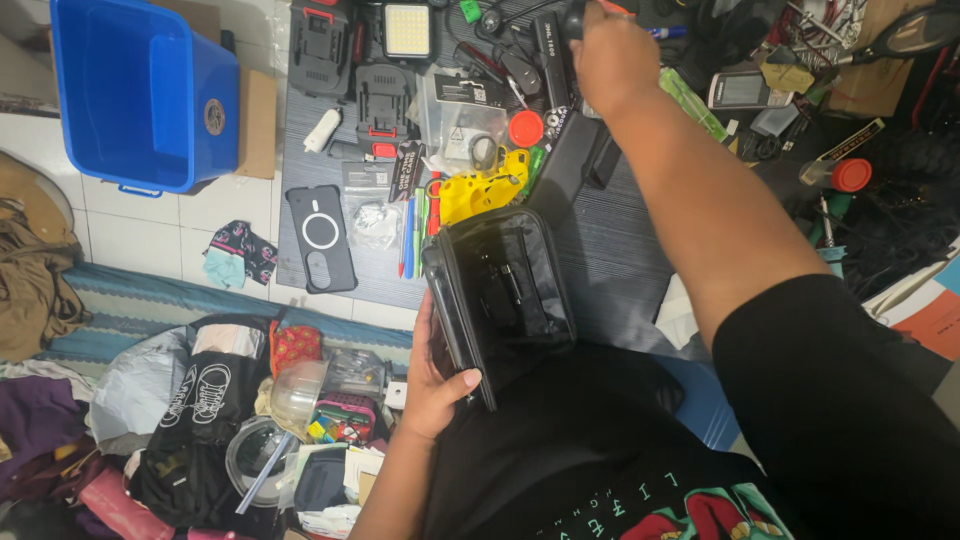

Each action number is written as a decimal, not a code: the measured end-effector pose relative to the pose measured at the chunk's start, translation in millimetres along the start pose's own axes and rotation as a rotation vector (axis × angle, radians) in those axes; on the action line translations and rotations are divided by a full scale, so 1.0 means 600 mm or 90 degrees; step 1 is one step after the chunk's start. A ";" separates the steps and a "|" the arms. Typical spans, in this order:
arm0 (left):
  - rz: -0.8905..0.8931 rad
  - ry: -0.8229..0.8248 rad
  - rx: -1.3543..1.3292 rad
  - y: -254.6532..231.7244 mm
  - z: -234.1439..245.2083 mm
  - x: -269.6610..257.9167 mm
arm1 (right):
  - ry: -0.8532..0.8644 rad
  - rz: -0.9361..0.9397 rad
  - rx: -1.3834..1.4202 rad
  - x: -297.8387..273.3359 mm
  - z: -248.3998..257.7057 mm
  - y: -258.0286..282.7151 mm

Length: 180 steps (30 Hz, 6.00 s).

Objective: The person wipes the inside of a blue plastic bin with a cloth and then organizes electronic parts, wires, and a battery into a small black case on a cluttered desk.

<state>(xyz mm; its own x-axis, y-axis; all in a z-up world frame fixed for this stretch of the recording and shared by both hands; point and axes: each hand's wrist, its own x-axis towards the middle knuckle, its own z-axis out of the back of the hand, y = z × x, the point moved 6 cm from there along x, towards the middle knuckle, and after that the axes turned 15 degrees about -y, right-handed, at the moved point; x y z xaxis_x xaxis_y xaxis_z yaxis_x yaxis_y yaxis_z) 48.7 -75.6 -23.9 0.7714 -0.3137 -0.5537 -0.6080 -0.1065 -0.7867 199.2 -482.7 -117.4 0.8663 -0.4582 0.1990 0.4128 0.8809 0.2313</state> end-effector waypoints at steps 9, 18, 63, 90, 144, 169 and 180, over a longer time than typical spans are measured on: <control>0.038 0.008 -0.009 0.005 -0.002 0.004 | 0.192 -0.312 0.601 -0.099 0.133 -0.012; 0.066 0.092 0.032 0.025 -0.059 0.015 | 0.503 -0.361 0.476 -0.367 0.244 0.060; 0.065 0.095 0.008 0.145 -0.172 0.031 | -0.250 0.285 0.126 -0.005 0.155 -0.019; 0.061 0.167 0.004 0.178 -0.204 0.050 | 0.200 -0.153 0.219 -0.421 0.219 -0.024; -0.386 0.014 0.436 0.011 0.055 0.129 | -0.214 -0.254 0.408 -0.526 0.251 0.053; -0.442 -0.058 1.018 -0.132 0.141 0.417 | -0.143 -0.399 0.465 -0.558 0.230 0.178; -0.519 0.057 1.168 -0.091 0.130 0.462 | -0.160 -0.412 0.443 -0.572 0.250 0.178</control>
<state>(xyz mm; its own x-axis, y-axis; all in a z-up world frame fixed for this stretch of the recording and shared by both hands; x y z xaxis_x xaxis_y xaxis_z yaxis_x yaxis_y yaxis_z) 310.6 -83.0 -155.8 0.6694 -0.7425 -0.0241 0.7353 0.6668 -0.1215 -96.0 -248.9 -18.3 0.4122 -0.9110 0.0141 0.4594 0.2212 0.8602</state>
